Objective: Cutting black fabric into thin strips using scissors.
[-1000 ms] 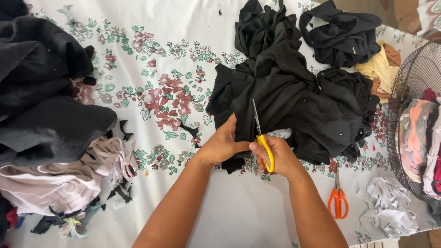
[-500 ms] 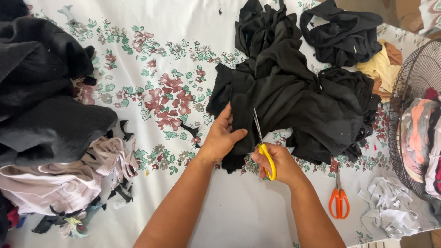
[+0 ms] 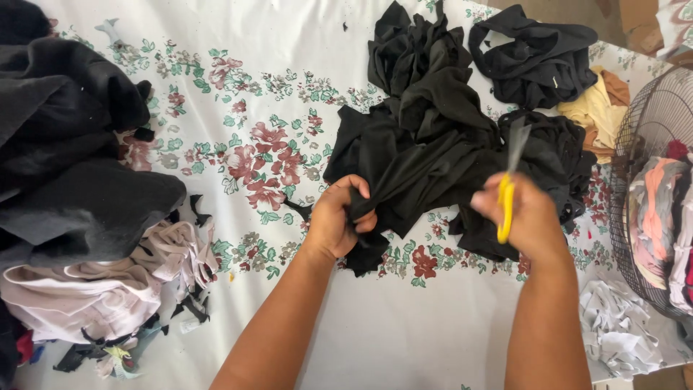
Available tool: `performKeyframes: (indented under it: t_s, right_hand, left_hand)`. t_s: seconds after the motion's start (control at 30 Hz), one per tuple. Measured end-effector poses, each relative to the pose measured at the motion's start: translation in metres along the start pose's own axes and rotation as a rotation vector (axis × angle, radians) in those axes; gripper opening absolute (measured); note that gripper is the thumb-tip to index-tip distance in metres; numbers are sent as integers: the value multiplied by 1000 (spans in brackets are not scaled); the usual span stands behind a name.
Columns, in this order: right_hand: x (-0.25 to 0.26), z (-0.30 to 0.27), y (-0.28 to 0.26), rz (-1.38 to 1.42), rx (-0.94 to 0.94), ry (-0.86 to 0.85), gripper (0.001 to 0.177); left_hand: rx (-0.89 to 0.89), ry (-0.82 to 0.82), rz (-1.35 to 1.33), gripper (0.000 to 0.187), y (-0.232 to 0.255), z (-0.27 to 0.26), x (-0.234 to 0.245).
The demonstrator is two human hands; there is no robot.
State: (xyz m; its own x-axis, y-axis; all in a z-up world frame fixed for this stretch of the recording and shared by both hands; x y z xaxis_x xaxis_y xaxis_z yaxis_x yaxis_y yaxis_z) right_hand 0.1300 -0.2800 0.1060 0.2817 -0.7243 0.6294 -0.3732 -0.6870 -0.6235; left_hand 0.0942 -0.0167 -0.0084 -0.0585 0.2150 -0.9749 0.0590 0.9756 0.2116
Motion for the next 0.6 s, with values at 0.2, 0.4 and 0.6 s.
performKeyframes:
  t_s: [0.2,0.4,0.6]
  right_hand:
    - [57,44,-48,-201,286,679,74]
    - [42,111,9,-477,31,509,63]
    - [92,92,-6,221,70,499,32]
  left_hand:
    - [181,115,638,37,1,-15,-25]
    - [31,271,765,89,20,-13,-25]
    - [56,314,808,70,29,-14,-15]
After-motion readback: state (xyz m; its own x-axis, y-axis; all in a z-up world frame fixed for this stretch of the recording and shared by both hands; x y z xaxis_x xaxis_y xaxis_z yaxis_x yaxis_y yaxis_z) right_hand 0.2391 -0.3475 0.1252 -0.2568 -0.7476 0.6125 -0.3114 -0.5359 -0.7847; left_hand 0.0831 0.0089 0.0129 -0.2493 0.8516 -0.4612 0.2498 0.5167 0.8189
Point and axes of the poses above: each hand's wrist, its own z-axis towards the middle knuckle, its own x-axis out of the back of the hand, y = z × x, the point moved 10 cm from there along z, towards the middle knuckle, and after that the axes turned 11 degrees about -x, right-handed, at the moved point
